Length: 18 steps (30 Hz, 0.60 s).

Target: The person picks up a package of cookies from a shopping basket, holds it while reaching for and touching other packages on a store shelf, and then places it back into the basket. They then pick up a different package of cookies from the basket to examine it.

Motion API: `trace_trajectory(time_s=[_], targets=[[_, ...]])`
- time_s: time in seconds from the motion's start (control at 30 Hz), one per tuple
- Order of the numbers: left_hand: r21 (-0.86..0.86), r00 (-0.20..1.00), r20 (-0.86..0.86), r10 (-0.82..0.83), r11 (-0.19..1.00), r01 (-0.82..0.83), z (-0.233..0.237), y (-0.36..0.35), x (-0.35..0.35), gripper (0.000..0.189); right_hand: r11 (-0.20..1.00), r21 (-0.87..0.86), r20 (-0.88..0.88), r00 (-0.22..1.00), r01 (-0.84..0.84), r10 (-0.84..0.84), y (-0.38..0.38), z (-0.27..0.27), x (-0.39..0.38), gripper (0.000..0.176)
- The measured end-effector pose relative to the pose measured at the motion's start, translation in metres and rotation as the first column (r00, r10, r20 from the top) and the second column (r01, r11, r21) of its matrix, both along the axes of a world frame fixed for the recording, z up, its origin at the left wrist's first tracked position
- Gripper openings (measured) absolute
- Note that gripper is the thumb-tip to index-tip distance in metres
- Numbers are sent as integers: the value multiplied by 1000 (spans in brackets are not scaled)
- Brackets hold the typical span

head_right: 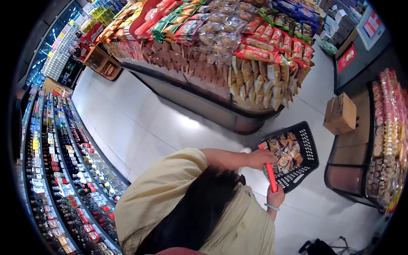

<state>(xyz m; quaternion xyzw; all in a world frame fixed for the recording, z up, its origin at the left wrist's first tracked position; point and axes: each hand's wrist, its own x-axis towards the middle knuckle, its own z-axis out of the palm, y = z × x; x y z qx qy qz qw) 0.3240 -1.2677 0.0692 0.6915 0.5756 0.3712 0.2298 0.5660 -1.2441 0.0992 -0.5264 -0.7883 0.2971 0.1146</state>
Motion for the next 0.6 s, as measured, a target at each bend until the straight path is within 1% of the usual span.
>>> trace_trajectory(time_s=[0.07, 0.1, 0.13, 0.17, 0.23, 0.27, 0.3, 0.37, 0.4, 0.43, 0.5, 0.53, 0.57, 0.6], targets=[[-18, 999, 7, -32, 999, 33, 1, -21, 5, 26, 1000, -2, 22, 1000, 1, -1, -17, 5, 1, 20], [-57, 1000, -1, -20, 998, 20, 2, -30, 4, 26, 1000, 6, 42, 999, -4, 4, -25, 9, 0, 20], [-92, 1000, -9, -16, 996, 15, 3, -38, 6, 26, 999, 41, 12, 1000, 2, -3, -34, 14, -3, 18], [-87, 999, -1, -51, 995, 50, 5, -47, 10, 26, 998, 46, 20, 999, 37, -38, -43, 16, -1, 18], [-72, 1000, 4, 17, 997, -17, 8, -63, 9, 25, 999, 33, 67, 998, -6, 4, -54, 14, -1, 17], [-40, 1000, 16, 10, 999, -9, 10, -72, 8, 30, 998, 61, 62, 998, 18, -22, -62, 12, -2, 16], [-37, 1000, 20, -20, 999, 20, 12, -80, 6, 30, 997, 64, 65, 997, 48, -52, -70, 12, -3, 16], [-10, 999, -6, -34, 999, 34, 10, -95, 3, 33, 996, 84, 137, 989, 37, -48, -85, 13, -6, 15], [-6, 996, 7, -85, 996, 85, 3, -99, 0, 35, 994, 100, 115, 992, 35, -46, -92, 14, -7, 15], [-16, 991, 20, -132, 991, 132, 7, -103, -3, 35, 997, 66, 167, 985, 27, -38, -99, 16, -8, 12], [71, 986, 60, -153, 986, 149, 14, -111, -10, 32, 996, 79, 157, 987, 29, -42, -111, 10, -11, 11], [-8, 980, 42, -194, 981, 195, 17, -116, -17, 31, 996, 79, 208, 977, 31, -47, -118, 6, -13, 11], [-85, 969, 23, -246, 965, 247, 20, -119, -26, 30, 995, 96, 214, 975, 31, -51, -126, 7, -20, 11], [-71, 965, 45, -257, 963, 260, 28, -123, -31, 27, 993, 105, 211, 975, 51, -73, -134, 3, -23, 11]])
